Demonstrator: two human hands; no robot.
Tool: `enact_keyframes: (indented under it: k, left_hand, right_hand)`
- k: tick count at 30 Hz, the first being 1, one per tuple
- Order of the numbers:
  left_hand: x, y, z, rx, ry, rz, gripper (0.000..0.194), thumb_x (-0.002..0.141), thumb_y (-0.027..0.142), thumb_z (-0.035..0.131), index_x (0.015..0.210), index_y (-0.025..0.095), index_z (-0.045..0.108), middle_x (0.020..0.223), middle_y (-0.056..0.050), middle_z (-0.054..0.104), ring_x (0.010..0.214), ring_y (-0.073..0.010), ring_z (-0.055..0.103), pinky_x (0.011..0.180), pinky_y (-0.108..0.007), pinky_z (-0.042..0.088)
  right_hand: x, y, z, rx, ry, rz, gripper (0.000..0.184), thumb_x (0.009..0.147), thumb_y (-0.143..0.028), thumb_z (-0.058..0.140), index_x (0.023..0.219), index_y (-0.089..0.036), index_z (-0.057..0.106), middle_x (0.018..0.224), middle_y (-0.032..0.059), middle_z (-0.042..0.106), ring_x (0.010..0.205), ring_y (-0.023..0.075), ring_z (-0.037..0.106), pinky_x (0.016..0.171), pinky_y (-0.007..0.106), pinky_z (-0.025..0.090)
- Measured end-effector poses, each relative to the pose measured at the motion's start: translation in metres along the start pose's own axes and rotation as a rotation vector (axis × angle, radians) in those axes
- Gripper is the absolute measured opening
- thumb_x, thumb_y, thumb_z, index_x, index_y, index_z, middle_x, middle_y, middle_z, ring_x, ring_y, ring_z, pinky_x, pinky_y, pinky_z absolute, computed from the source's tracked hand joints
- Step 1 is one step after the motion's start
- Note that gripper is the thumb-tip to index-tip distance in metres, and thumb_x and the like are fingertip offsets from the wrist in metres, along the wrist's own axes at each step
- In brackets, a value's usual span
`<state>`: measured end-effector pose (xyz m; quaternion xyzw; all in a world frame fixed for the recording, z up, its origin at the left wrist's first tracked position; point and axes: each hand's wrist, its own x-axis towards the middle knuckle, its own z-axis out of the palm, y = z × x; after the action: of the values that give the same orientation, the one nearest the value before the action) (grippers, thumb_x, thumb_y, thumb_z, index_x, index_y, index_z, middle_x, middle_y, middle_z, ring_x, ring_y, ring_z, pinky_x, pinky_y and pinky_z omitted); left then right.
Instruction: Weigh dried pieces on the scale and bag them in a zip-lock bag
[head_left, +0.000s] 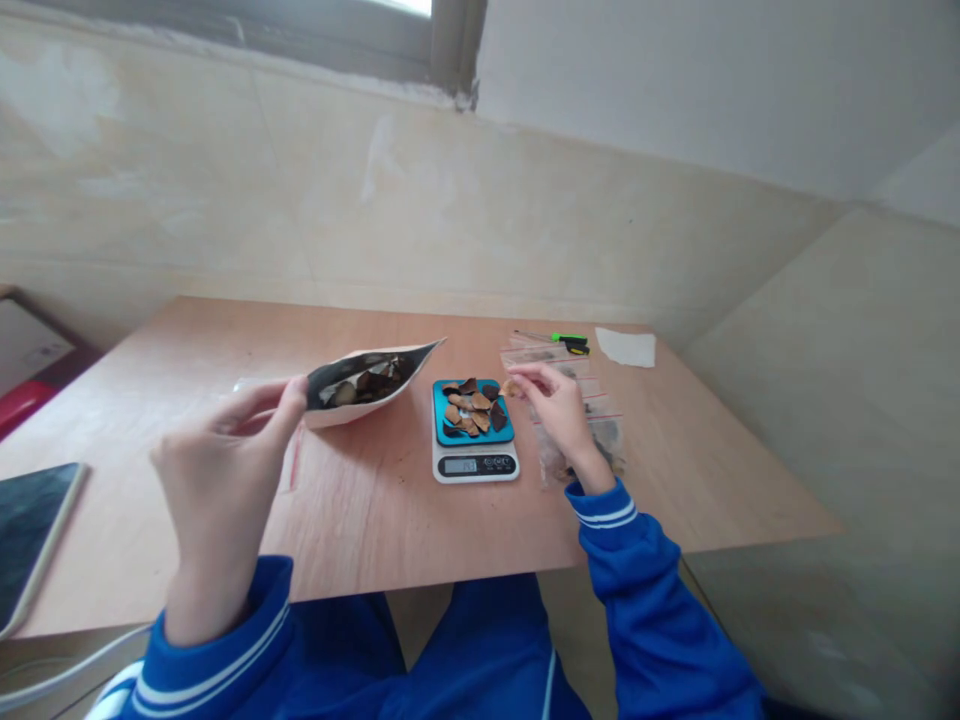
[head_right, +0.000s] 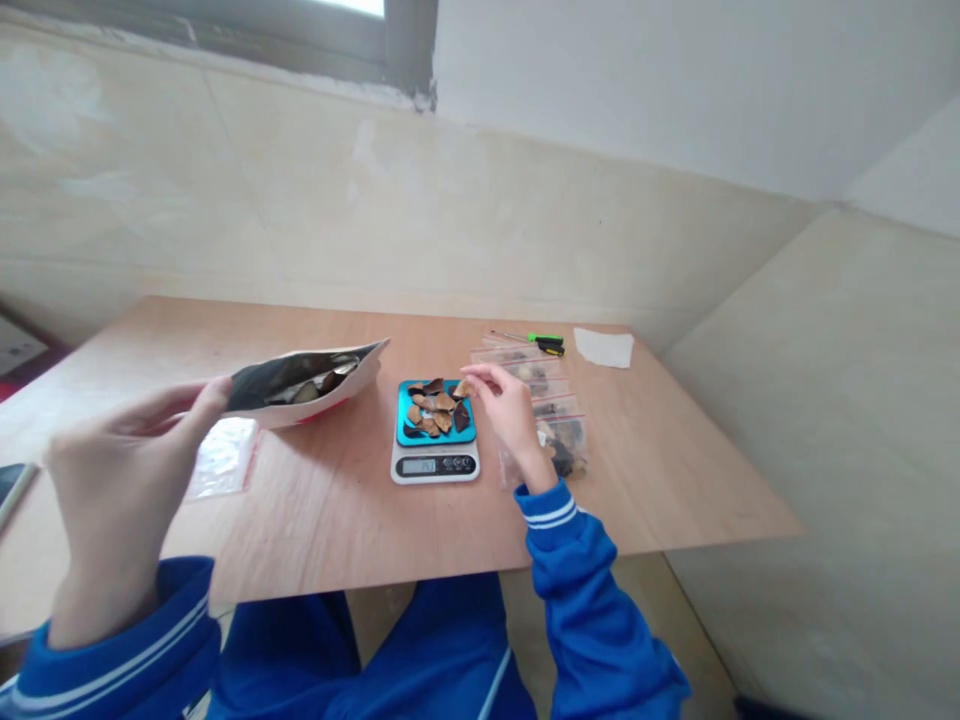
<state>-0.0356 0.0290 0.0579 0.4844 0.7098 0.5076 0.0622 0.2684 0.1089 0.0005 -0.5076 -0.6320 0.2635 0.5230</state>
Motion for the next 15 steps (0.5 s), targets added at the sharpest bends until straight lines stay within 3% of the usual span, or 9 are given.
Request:
enact_keyframes:
  k: [4,8,12,15]
  left_hand:
    - [0.031,0.006,0.009,0.016,-0.025,0.017,0.039,0.083,0.050,0.061,0.093,0.016,0.077,0.077,-0.005,0.074,0.070,-0.0160,0.065,0.063,-0.026,0.042]
    - [0.054,0.004,0.019,0.040,-0.023,0.102,0.049,0.093,0.048,0.043,0.104,0.010,0.074,0.090,-0.011,0.074,0.082,-0.0190,0.065,0.071,-0.029,0.043]
    - [0.056,0.000,0.028,0.005,-0.012,0.085,0.049,0.095,0.041,0.040,0.125,0.010,0.063,0.115,-0.016,0.069,0.103,-0.0236,0.064,0.088,-0.036,0.047]
    - [0.051,-0.004,0.033,0.007,-0.014,0.021,0.053,0.092,0.041,0.046,0.134,0.009,0.054,0.115,-0.018,0.067,0.104,-0.0282,0.064,0.091,-0.044,0.048]
  right_hand:
    - [-0.010,0.029,-0.007,-0.021,-0.026,0.105,0.022,0.081,-0.037,0.065,0.089,-0.018,0.073,0.093,0.0081,0.076,0.085,0.0217,0.071,0.077,0.035,0.056]
    - [-0.027,0.035,-0.010,-0.040,-0.050,0.153,0.020,0.082,-0.036,0.064,0.089,-0.019,0.073,0.094,0.0075,0.077,0.086,0.0221,0.071,0.079,0.035,0.056]
    - [-0.043,0.037,-0.011,-0.096,-0.056,0.146,0.017,0.085,-0.032,0.062,0.089,-0.020,0.073,0.093,0.0069,0.077,0.088,0.0227,0.071,0.083,0.036,0.056]
    - [-0.052,0.039,-0.006,-0.179,-0.061,0.074,0.015,0.086,-0.029,0.060,0.087,-0.021,0.073,0.093,0.0067,0.075,0.091,0.0234,0.070,0.086,0.038,0.055]
